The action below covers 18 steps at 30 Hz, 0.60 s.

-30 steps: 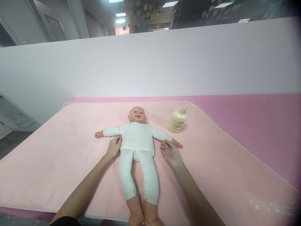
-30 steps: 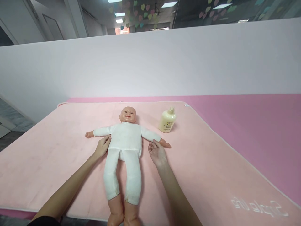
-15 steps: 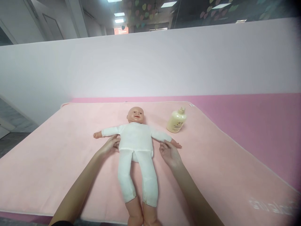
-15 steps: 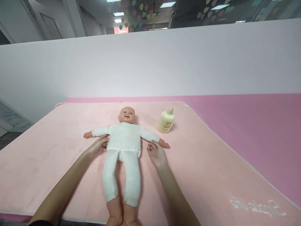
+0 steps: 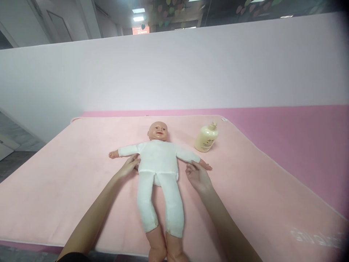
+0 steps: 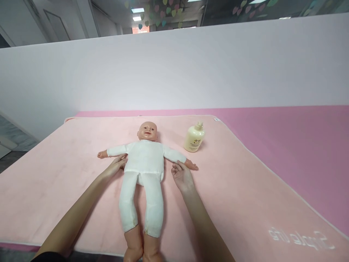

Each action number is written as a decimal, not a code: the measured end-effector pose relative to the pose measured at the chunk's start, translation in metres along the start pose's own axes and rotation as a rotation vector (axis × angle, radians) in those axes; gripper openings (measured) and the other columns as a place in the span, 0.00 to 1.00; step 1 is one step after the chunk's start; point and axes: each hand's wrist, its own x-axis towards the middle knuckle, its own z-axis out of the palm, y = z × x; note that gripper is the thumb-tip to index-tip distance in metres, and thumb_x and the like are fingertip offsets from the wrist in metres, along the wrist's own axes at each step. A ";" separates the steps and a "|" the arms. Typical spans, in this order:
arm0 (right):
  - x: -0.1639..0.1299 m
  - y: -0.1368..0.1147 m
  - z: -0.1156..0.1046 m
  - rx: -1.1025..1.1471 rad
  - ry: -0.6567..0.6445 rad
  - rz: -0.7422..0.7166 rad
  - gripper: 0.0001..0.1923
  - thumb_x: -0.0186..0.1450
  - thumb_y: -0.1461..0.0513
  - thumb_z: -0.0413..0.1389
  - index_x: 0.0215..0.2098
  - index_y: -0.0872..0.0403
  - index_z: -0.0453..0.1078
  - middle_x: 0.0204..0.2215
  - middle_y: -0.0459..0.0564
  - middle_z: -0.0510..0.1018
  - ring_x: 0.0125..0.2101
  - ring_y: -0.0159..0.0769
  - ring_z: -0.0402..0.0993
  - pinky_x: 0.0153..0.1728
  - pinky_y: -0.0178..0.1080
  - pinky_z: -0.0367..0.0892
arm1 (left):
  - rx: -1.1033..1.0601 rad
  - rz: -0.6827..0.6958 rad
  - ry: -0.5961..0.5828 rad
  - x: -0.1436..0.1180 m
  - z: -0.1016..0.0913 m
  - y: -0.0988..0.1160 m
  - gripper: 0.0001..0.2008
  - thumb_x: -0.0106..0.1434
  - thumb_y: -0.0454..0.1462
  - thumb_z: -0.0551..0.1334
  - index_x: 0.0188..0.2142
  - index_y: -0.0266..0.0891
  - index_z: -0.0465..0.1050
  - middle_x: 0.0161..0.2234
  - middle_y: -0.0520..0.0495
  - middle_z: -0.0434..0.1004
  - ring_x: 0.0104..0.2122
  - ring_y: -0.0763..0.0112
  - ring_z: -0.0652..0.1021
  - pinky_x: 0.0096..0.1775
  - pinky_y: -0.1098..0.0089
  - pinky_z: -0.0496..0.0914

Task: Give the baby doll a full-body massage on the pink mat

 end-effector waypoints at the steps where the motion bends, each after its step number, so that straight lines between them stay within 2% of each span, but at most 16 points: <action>1: 0.001 0.000 0.000 0.001 0.002 0.004 0.07 0.62 0.72 0.52 0.29 0.57 0.65 0.22 0.44 0.68 0.21 0.24 0.68 0.18 0.25 0.67 | -0.007 -0.004 0.004 0.000 0.000 0.000 0.29 0.58 0.45 0.62 0.57 0.37 0.62 0.25 0.51 0.72 0.21 0.73 0.74 0.23 0.75 0.65; 9: -0.001 0.000 -0.001 0.003 0.002 0.001 0.06 0.62 0.72 0.52 0.31 0.57 0.65 0.23 0.45 0.70 0.22 0.24 0.68 0.19 0.26 0.67 | -0.147 -0.095 -0.088 -0.008 0.001 0.014 0.26 0.58 0.42 0.63 0.55 0.41 0.63 0.30 0.49 0.74 0.25 0.73 0.76 0.24 0.74 0.71; 13: -0.003 0.000 0.000 -0.007 0.001 0.005 0.06 0.62 0.72 0.51 0.31 0.57 0.66 0.23 0.44 0.70 0.22 0.24 0.68 0.19 0.25 0.67 | -0.157 -0.116 -0.091 -0.008 0.000 0.016 0.24 0.58 0.42 0.64 0.53 0.40 0.65 0.30 0.49 0.74 0.24 0.73 0.76 0.23 0.73 0.71; 18: -0.005 -0.001 0.004 -0.011 0.014 0.002 0.07 0.62 0.72 0.51 0.29 0.56 0.65 0.22 0.44 0.69 0.21 0.24 0.68 0.18 0.25 0.66 | -0.075 -0.049 -0.079 -0.007 0.001 0.011 0.25 0.59 0.43 0.62 0.54 0.40 0.64 0.27 0.51 0.73 0.22 0.73 0.75 0.23 0.74 0.69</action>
